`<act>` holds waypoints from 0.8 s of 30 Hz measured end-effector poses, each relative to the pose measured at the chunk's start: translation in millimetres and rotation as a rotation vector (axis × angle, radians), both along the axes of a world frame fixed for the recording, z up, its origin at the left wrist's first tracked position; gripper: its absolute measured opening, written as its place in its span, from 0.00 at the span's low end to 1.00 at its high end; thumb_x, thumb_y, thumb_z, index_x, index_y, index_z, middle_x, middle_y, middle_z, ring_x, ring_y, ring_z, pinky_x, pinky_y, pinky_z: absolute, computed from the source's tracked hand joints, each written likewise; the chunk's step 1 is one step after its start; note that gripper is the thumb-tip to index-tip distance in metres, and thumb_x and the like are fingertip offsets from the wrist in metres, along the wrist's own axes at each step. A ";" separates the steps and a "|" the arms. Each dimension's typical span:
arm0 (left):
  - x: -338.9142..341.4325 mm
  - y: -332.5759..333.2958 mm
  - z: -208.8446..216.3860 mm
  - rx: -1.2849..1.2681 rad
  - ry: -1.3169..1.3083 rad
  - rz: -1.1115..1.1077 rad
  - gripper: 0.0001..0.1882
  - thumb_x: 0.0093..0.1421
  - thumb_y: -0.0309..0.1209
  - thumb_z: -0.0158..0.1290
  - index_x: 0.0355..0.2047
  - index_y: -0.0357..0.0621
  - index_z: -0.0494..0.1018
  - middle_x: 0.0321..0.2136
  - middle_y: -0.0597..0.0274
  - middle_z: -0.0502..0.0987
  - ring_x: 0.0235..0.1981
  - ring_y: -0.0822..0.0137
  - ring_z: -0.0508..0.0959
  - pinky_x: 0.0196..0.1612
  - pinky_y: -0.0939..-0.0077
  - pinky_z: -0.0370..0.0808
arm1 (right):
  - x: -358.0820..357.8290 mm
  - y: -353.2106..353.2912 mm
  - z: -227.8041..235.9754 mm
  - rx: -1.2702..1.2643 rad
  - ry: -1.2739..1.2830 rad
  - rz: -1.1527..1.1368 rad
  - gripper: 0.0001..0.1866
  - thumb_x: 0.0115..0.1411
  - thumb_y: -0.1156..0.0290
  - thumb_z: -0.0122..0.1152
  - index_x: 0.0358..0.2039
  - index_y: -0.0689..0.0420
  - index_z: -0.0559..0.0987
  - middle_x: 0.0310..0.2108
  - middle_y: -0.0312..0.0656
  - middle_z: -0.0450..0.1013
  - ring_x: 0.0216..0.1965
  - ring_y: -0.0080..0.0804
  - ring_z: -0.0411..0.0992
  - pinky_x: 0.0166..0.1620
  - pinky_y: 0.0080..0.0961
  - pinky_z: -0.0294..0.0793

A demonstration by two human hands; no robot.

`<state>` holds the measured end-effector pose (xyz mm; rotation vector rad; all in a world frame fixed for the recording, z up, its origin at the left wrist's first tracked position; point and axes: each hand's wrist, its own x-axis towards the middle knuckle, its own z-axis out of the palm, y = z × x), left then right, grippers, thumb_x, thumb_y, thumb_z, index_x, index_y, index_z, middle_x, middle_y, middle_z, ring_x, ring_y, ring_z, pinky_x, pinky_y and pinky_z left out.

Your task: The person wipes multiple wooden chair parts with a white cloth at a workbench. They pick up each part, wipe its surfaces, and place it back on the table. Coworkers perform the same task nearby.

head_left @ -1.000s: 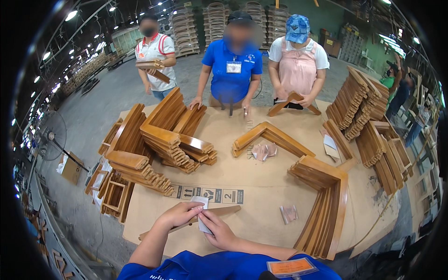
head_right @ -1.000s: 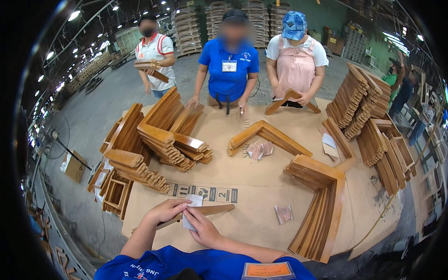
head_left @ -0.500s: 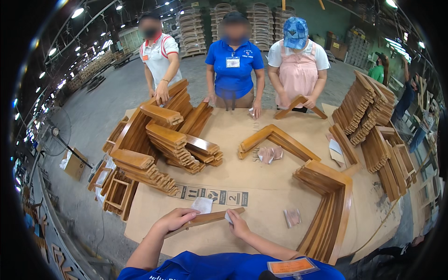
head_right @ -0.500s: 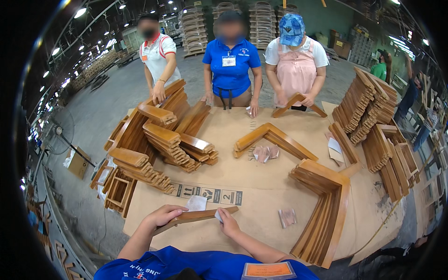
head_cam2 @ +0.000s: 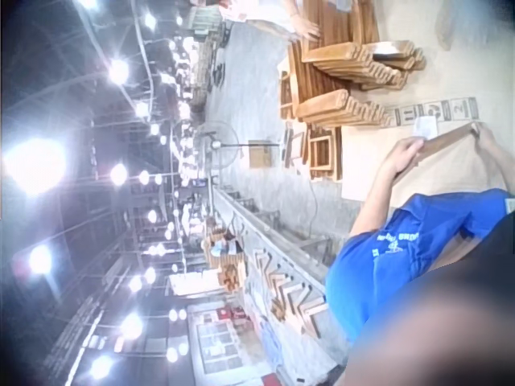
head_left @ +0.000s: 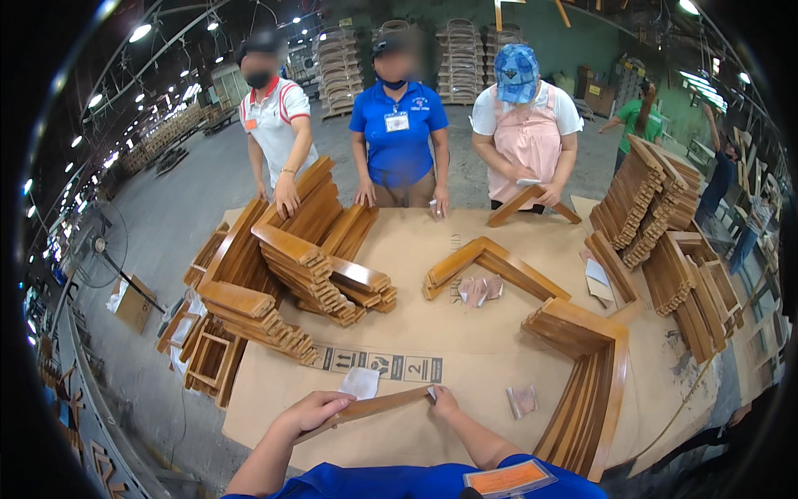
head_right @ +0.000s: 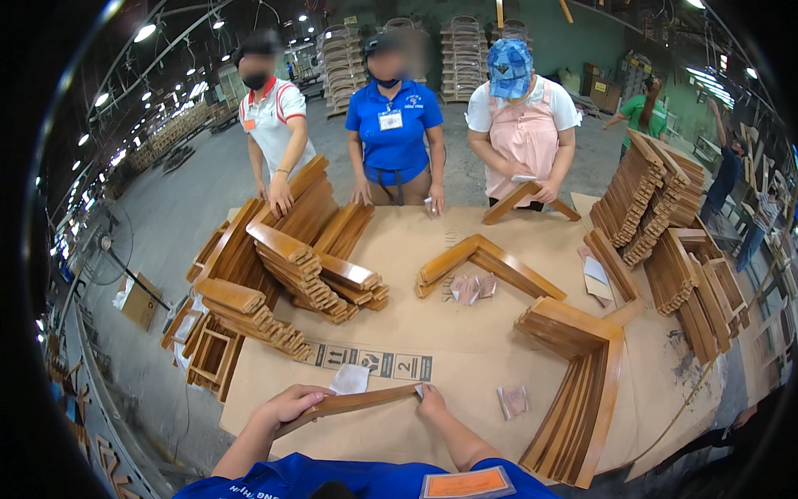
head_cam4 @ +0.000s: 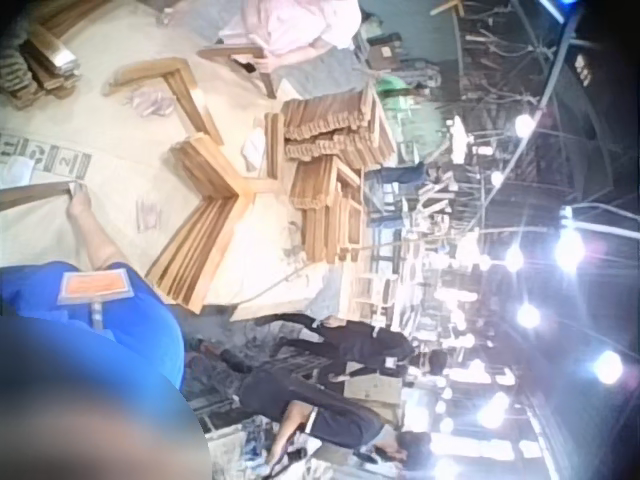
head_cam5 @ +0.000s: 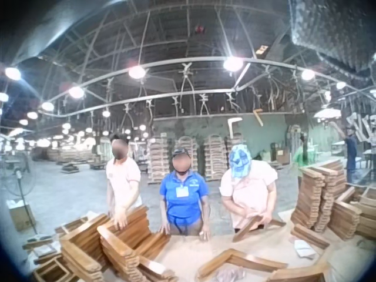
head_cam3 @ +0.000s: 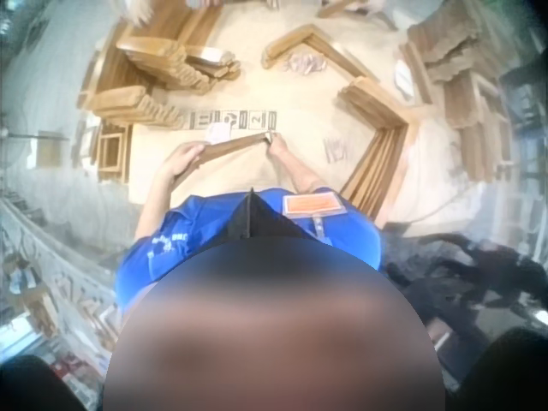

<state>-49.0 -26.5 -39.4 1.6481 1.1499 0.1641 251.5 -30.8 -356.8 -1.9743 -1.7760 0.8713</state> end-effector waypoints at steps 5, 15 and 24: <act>2.7 -0.3 1.4 0.001 -0.001 0.007 0.22 0.64 0.41 0.43 0.50 0.40 0.73 0.42 0.52 0.78 0.41 0.63 0.77 0.47 0.71 0.72 | 3.4 12.0 -10.6 -0.065 -0.096 -0.022 0.24 0.51 0.73 0.54 0.52 0.58 0.72 0.51 0.52 0.67 0.53 0.50 0.65 0.56 0.35 0.66; 16.2 2.0 6.9 0.055 0.032 -0.011 0.25 0.65 0.45 0.42 0.50 0.38 0.72 0.41 0.50 0.78 0.39 0.62 0.77 0.46 0.71 0.73 | -32.2 -11.1 54.0 0.283 0.194 0.006 0.22 0.50 0.82 0.50 0.48 0.62 0.74 0.49 0.53 0.67 0.50 0.53 0.66 0.53 0.38 0.67; 43.8 3.2 20.6 0.145 0.073 -0.069 0.25 0.67 0.45 0.40 0.53 0.38 0.69 0.47 0.45 0.75 0.47 0.56 0.75 0.53 0.67 0.68 | -78.6 -63.6 249.5 0.647 0.422 0.302 0.30 0.46 0.83 0.52 0.55 0.67 0.66 0.53 0.55 0.62 0.54 0.55 0.62 0.57 0.40 0.63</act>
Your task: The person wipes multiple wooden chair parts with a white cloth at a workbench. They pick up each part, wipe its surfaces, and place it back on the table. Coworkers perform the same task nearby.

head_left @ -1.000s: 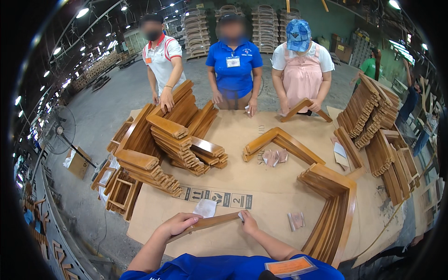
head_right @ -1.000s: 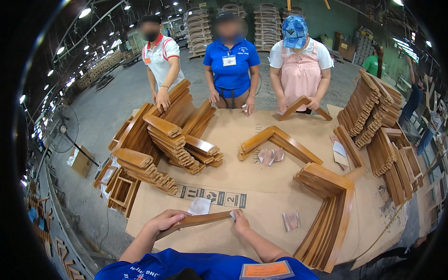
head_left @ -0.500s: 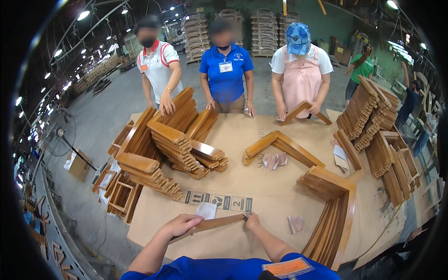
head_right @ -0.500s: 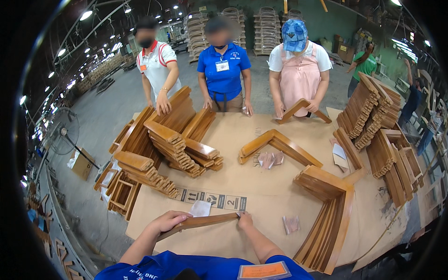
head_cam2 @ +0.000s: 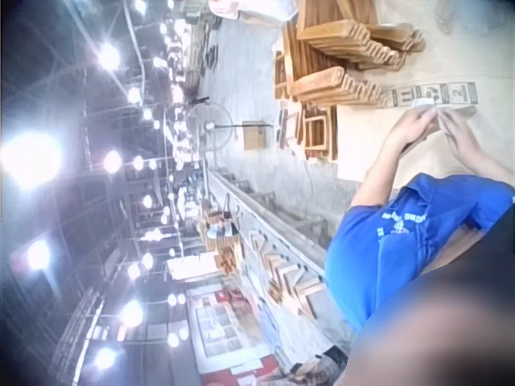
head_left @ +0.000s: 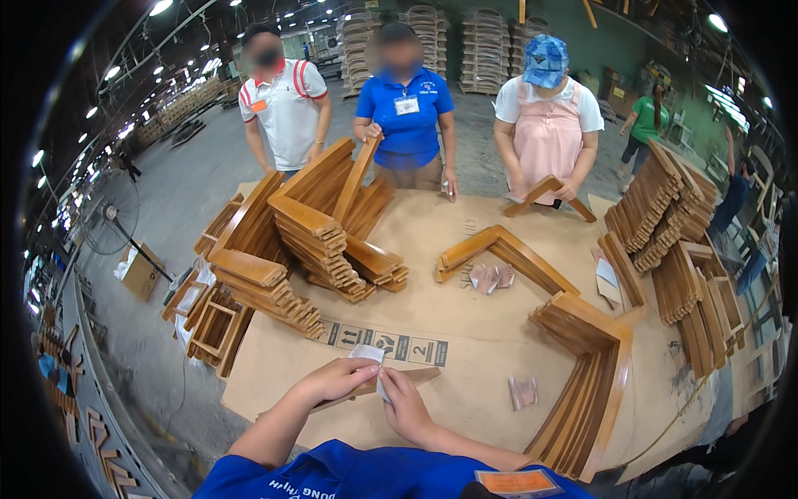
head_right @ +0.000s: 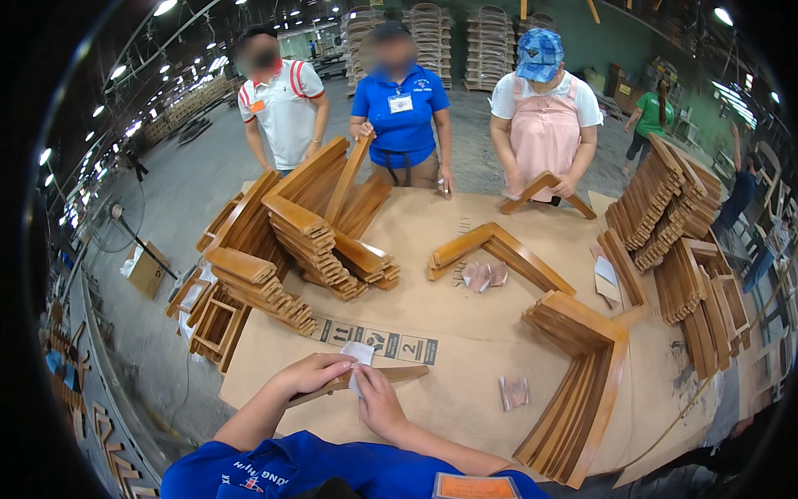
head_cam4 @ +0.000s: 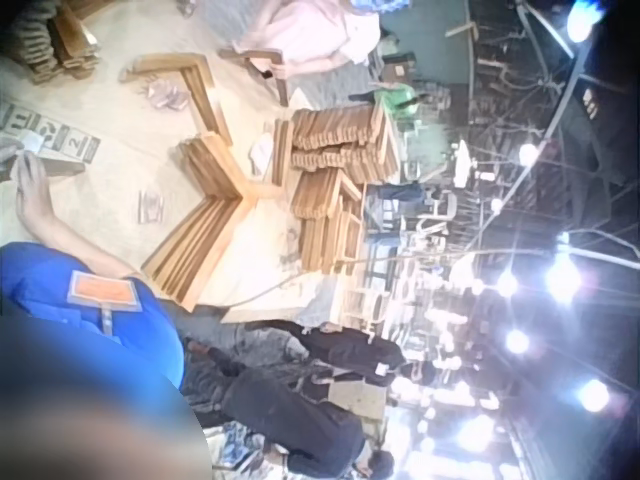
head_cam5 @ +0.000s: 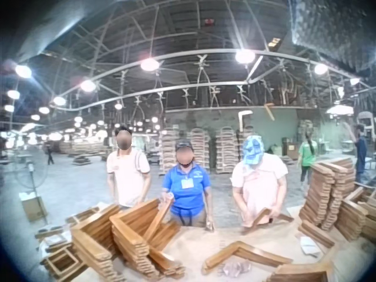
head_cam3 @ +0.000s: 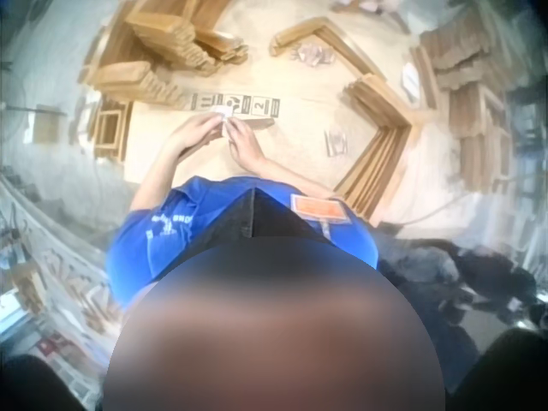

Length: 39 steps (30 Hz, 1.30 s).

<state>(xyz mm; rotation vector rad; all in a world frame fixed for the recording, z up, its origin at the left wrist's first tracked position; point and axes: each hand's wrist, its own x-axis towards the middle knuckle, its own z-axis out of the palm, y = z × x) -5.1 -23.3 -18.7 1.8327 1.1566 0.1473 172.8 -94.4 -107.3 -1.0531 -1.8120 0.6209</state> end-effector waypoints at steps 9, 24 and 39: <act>-14.5 -13.9 -25.1 -0.013 -0.136 0.010 0.30 0.65 0.54 0.39 0.55 0.42 0.68 0.51 0.43 0.72 0.53 0.52 0.71 0.57 0.65 0.65 | 7.7 -6.3 43.4 0.085 -0.001 0.192 0.31 0.47 0.85 0.51 0.55 0.62 0.68 0.56 0.55 0.59 0.57 0.55 0.59 0.60 0.41 0.60; 34.3 -42.5 14.7 -0.239 -1.063 0.222 0.41 0.57 0.27 0.49 0.68 0.57 0.43 0.49 0.51 0.67 0.50 0.63 0.68 0.53 0.72 0.65 | 43.2 -18.7 50.1 0.133 0.078 -0.009 0.47 0.45 0.73 0.71 0.63 0.62 0.54 0.54 0.56 0.60 0.52 0.51 0.63 0.55 0.40 0.64; 48.0 -61.3 -42.5 0.048 -0.382 -0.031 0.46 0.55 0.36 0.60 0.67 0.46 0.43 0.54 0.47 0.64 0.54 0.57 0.69 0.56 0.67 0.68 | 118.0 -41.4 53.3 -0.816 0.436 0.105 0.36 0.44 0.77 0.68 0.55 0.65 0.66 0.45 0.42 0.71 0.49 0.30 0.69 0.52 0.26 0.68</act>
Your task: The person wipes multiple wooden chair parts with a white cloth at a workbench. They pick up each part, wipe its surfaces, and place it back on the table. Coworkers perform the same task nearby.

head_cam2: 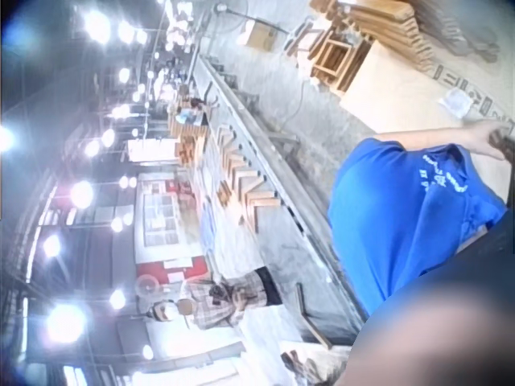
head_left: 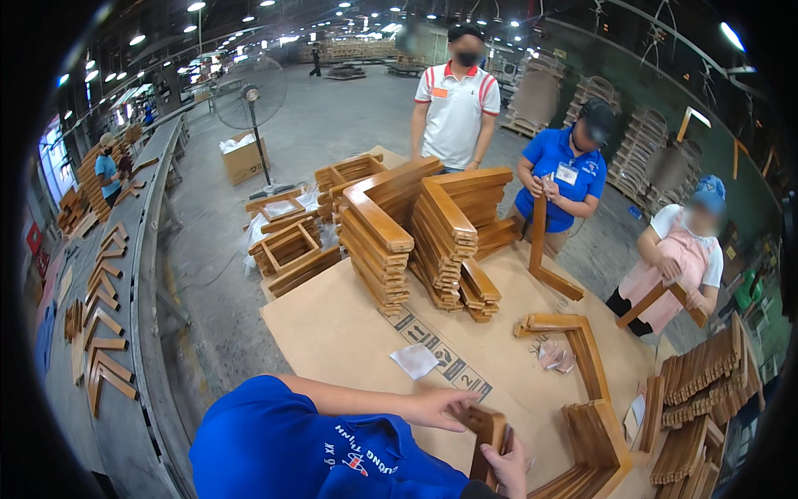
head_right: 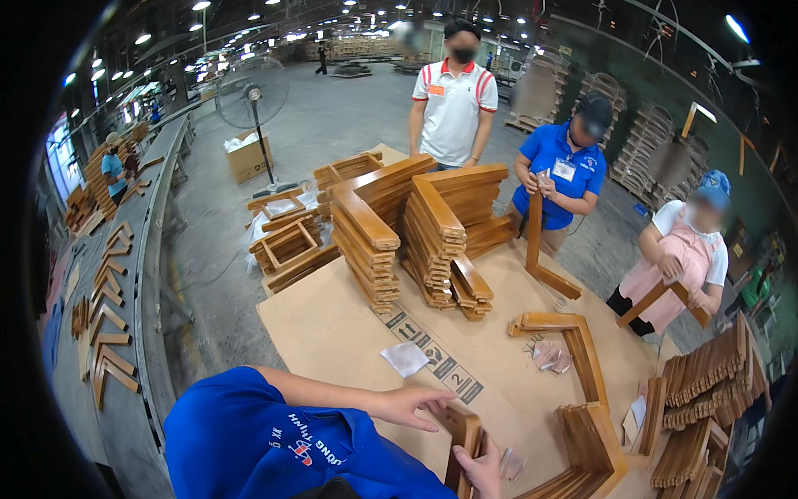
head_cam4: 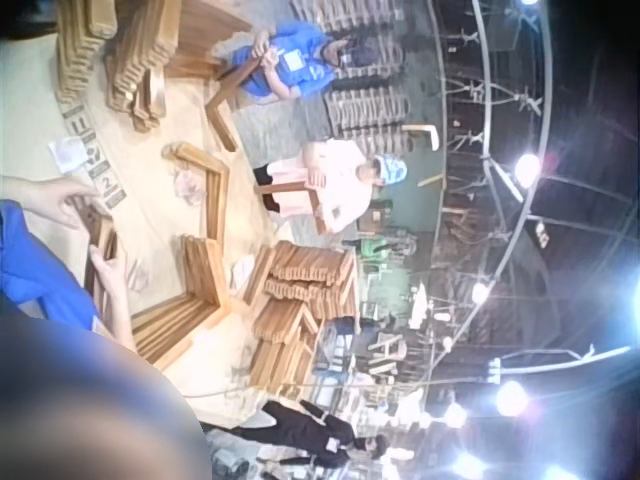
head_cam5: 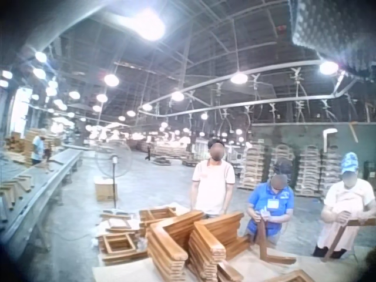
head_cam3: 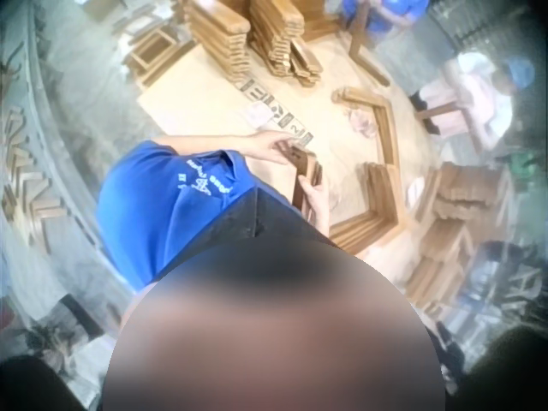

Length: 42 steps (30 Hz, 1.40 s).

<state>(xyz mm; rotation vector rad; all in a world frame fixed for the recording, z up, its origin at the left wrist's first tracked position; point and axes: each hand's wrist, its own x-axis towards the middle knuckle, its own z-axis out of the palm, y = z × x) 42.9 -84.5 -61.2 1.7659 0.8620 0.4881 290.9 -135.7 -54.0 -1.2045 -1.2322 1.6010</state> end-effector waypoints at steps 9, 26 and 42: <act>-5.1 9.3 -18.9 0.450 0.160 -0.082 0.30 0.42 0.32 0.67 0.46 0.44 0.69 0.42 0.52 0.73 0.47 0.56 0.72 0.46 0.67 0.70 | -12.1 5.0 -2.4 0.216 0.016 0.362 0.34 0.46 0.76 0.70 0.54 0.65 0.68 0.45 0.40 0.72 0.47 0.27 0.69 0.54 0.27 0.65; -35.1 57.0 -157.8 0.124 0.357 -0.192 0.20 0.45 0.43 0.65 0.38 0.51 0.76 0.34 0.58 0.79 0.36 0.59 0.78 0.39 0.66 0.74 | -18.1 71.0 -6.7 0.816 -0.603 0.093 0.30 0.47 0.80 0.63 0.54 0.58 0.72 0.49 0.53 0.63 0.49 0.48 0.66 0.52 0.33 0.67; -37.5 69.6 -160.8 0.148 0.424 -0.145 0.18 0.43 0.42 0.64 0.36 0.53 0.79 0.31 0.58 0.81 0.31 0.60 0.80 0.37 0.65 0.76 | -69.9 53.9 -71.2 0.843 -1.165 0.523 0.29 0.49 0.61 0.65 0.53 0.49 0.73 0.53 0.31 0.67 0.51 0.44 0.62 0.59 0.50 0.57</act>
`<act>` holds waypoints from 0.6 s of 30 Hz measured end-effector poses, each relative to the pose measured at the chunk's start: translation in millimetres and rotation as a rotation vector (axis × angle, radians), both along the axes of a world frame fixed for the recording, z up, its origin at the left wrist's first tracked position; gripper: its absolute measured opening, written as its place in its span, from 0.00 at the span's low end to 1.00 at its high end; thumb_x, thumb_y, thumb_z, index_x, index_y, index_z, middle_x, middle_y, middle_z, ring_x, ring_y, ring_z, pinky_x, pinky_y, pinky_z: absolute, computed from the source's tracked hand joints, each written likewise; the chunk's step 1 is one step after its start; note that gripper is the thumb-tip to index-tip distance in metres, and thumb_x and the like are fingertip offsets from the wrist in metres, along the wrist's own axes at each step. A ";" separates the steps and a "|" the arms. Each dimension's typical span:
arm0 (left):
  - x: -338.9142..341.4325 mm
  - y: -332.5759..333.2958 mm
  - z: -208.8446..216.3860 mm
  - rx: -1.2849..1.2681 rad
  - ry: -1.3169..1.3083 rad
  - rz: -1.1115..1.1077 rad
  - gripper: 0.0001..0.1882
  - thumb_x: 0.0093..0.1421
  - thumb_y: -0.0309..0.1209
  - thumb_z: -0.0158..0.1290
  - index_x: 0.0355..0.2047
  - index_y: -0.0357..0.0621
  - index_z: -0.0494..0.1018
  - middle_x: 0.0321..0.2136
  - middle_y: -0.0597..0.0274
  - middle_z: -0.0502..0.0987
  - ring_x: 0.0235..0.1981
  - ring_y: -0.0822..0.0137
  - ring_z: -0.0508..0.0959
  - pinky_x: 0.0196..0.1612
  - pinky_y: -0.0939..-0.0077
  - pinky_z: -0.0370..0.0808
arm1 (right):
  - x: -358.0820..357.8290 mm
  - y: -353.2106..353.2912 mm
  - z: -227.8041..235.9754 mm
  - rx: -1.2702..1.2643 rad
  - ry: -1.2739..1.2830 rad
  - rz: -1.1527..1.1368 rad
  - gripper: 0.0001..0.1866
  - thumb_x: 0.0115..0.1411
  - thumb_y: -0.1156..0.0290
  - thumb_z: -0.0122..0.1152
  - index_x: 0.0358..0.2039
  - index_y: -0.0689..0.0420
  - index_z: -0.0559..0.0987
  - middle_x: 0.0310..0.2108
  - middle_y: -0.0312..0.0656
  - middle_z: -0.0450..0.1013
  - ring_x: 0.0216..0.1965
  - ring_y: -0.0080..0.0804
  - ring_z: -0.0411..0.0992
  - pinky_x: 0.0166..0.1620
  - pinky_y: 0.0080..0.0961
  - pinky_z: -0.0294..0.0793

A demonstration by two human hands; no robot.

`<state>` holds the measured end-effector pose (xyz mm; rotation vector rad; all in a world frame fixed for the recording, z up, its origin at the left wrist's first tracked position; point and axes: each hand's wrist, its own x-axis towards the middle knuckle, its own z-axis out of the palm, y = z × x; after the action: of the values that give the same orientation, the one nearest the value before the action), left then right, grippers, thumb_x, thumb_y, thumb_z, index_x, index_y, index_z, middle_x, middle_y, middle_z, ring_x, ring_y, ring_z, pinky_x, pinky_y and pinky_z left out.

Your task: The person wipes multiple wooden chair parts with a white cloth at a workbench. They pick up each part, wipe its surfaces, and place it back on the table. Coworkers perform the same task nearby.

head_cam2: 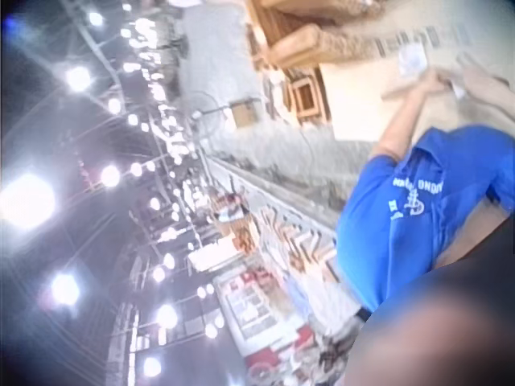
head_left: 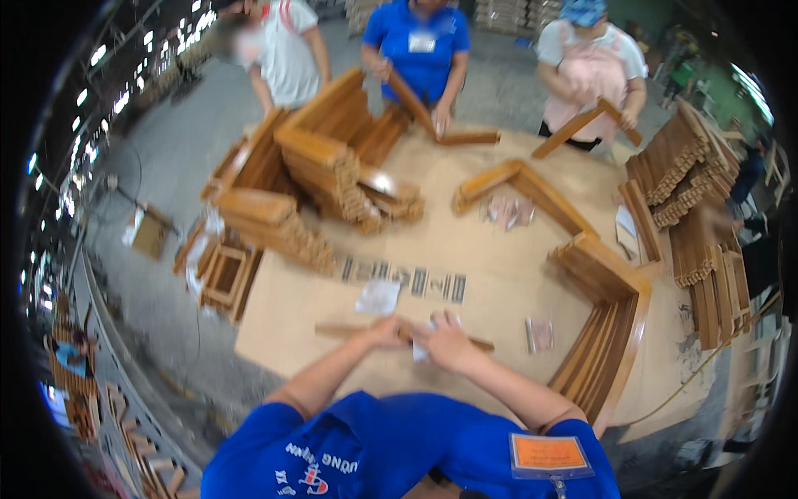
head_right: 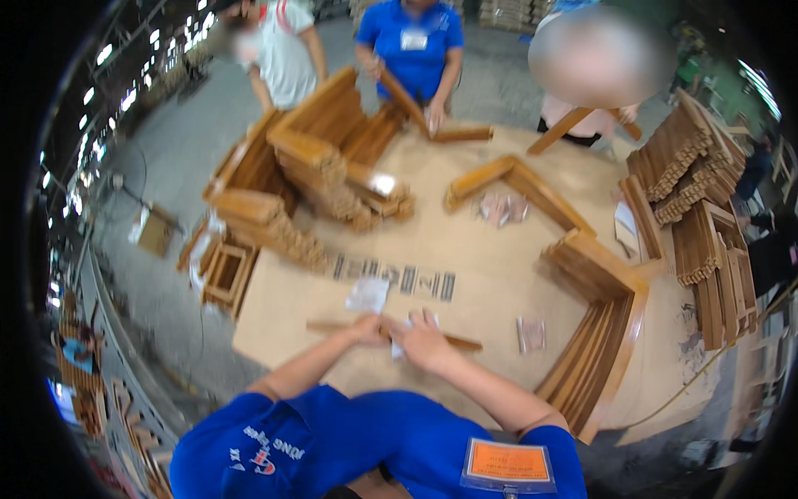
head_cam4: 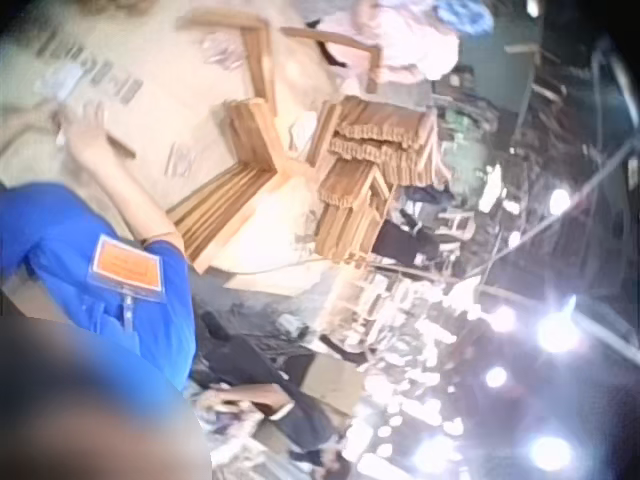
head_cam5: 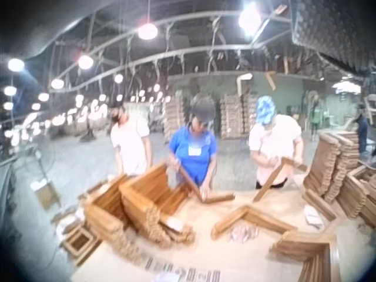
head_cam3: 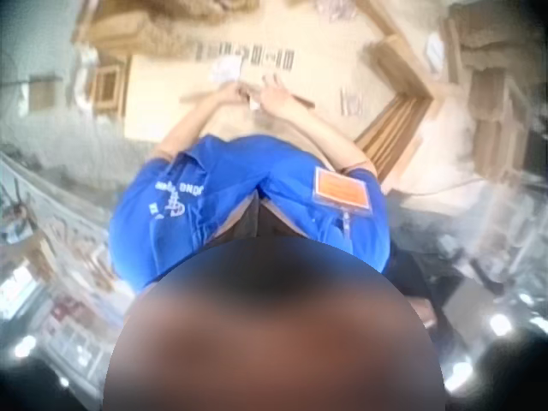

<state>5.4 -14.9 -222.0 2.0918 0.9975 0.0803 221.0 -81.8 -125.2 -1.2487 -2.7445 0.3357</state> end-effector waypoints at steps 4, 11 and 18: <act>-3.2 -0.9 3.2 -0.025 -0.020 -0.022 0.20 0.45 0.44 0.64 0.38 0.51 0.79 0.33 0.56 0.81 0.33 0.59 0.80 0.38 0.69 0.76 | 20.3 1.7 0.5 -0.113 -0.013 0.063 0.32 0.49 0.56 0.64 0.57 0.44 0.70 0.56 0.27 0.66 0.51 0.42 0.61 0.58 0.49 0.57; 0.2 6.5 -2.4 -0.019 0.007 -0.020 0.21 0.47 0.44 0.63 0.41 0.51 0.78 0.34 0.55 0.81 0.36 0.56 0.80 0.41 0.68 0.76 | 13.2 12.3 -4.4 -0.081 0.081 0.097 0.31 0.52 0.53 0.63 0.57 0.41 0.69 0.59 0.23 0.63 0.50 0.42 0.61 0.57 0.47 0.58; -1.0 3.9 5.3 -0.108 -0.037 0.027 0.20 0.46 0.41 0.64 0.39 0.48 0.78 0.33 0.55 0.81 0.34 0.59 0.80 0.40 0.70 0.75 | 26.9 4.5 -16.7 -0.070 0.170 0.014 0.29 0.52 0.52 0.61 0.55 0.41 0.71 0.59 0.23 0.63 0.52 0.41 0.61 0.56 0.48 0.58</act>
<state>4.3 -11.0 -216.7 1.9729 0.9863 0.0766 247.8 -77.4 -141.9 -1.1591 -2.6195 0.5176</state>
